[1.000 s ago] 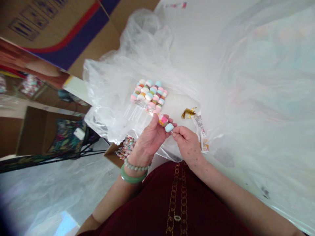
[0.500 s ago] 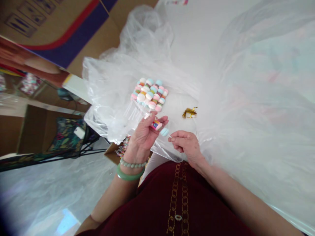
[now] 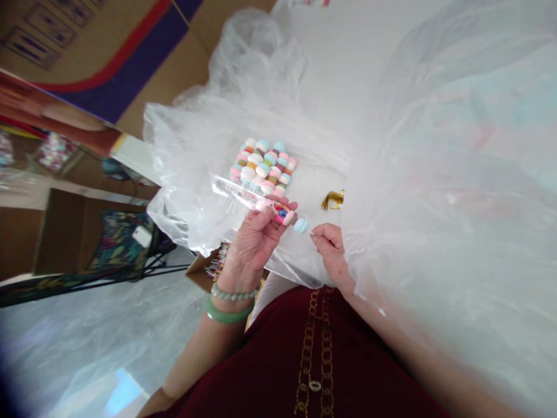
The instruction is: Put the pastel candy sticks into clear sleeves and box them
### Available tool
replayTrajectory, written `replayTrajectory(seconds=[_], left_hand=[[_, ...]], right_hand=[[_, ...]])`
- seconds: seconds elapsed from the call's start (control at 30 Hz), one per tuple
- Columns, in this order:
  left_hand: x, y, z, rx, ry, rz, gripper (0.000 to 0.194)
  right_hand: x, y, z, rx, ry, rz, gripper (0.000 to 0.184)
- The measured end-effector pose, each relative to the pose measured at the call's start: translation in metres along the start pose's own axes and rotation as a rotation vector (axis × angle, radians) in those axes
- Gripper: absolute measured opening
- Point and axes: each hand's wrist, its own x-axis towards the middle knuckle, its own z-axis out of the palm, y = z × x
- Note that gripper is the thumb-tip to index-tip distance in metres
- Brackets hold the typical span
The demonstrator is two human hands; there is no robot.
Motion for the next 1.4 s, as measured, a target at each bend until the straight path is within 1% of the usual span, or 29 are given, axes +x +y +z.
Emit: replayTrajectory(seconds=[0.13,0.17,0.2,0.23,0.27,0.3,0.4,0.47,0.57,0.67,0.73,0.77,0.87,0.93,1.0,1.07,1.17,1.23,1.3,1.4], left_hand=[[0.004,-0.007,0.002,-0.008,0.078,0.075,0.021],[0.005,-0.008,0.003,0.000,0.091,0.087,0.021],[0.004,-0.009,0.004,0.012,0.101,0.095,0.022],[0.004,-0.010,0.006,0.025,0.104,0.099,0.022],[0.003,-0.010,0.007,0.035,0.100,0.100,0.022],[0.002,-0.010,0.008,0.042,0.090,0.097,0.022],[0.000,-0.012,0.008,0.050,0.041,0.071,0.022],[-0.001,-0.012,0.009,0.062,0.016,0.041,0.025],[-0.004,-0.015,0.012,0.078,0.008,-0.005,0.028],[-0.009,-0.019,0.019,0.075,0.037,-0.058,0.028],[-0.012,-0.020,0.021,0.066,0.036,-0.110,0.028],[-0.013,-0.019,0.020,0.059,0.013,-0.140,0.029],[-0.010,-0.010,0.012,-0.002,-0.118,-0.237,0.040],[-0.003,-0.001,0.006,-0.086,-0.181,-0.268,0.047],[0.004,0.008,0.003,-0.174,-0.189,-0.239,0.047],[0.010,0.015,0.006,-0.220,-0.172,-0.174,0.041],[0.012,0.017,0.017,-0.233,-0.128,-0.091,0.029],[0.008,0.015,0.027,-0.243,-0.088,-0.063,0.023],[0.002,0.012,0.034,-0.262,-0.064,-0.055,0.022],[-0.009,0.008,0.037,-0.293,-0.097,-0.065,0.023]], right_hand=[[-0.005,0.000,0.002,-0.203,0.019,-0.318,0.016],[-0.005,0.000,0.003,-0.229,0.009,-0.358,0.016],[-0.006,0.000,0.003,-0.235,-0.005,-0.365,0.015],[-0.006,0.000,0.003,-0.215,-0.030,-0.336,0.013],[-0.005,0.001,0.003,-0.161,-0.073,-0.271,0.012],[-0.005,0.002,0.003,-0.073,-0.131,-0.178,0.012],[-0.002,0.008,0.003,0.325,-0.299,0.153,0.012],[0.000,0.010,0.001,0.590,-0.384,0.310,0.013],[0.003,0.008,0.001,0.866,-0.517,0.461,0.013],[0.004,0.001,0.003,1.004,-0.596,0.560,0.014],[0.005,-0.003,0.005,1.042,-0.603,0.587,0.015],[0.005,-0.004,0.006,1.054,-0.598,0.591,0.015],[0.007,-0.005,0.004,1.078,-0.594,0.588,0.014],[0.007,-0.003,0.001,1.080,-0.604,0.589,0.014],[0.006,-0.002,-0.001,1.072,-0.626,0.596,0.015],[0.006,-0.002,-0.003,1.061,-0.656,0.602,0.015],[0.007,-0.005,-0.005,1.038,-0.689,0.595,0.015],[0.008,-0.011,-0.005,1.023,-0.686,0.572,0.016],[0.007,-0.018,-0.005,0.996,-0.644,0.538,0.017],[-0.001,-0.029,0.000,0.869,-0.497,0.444,0.020]])
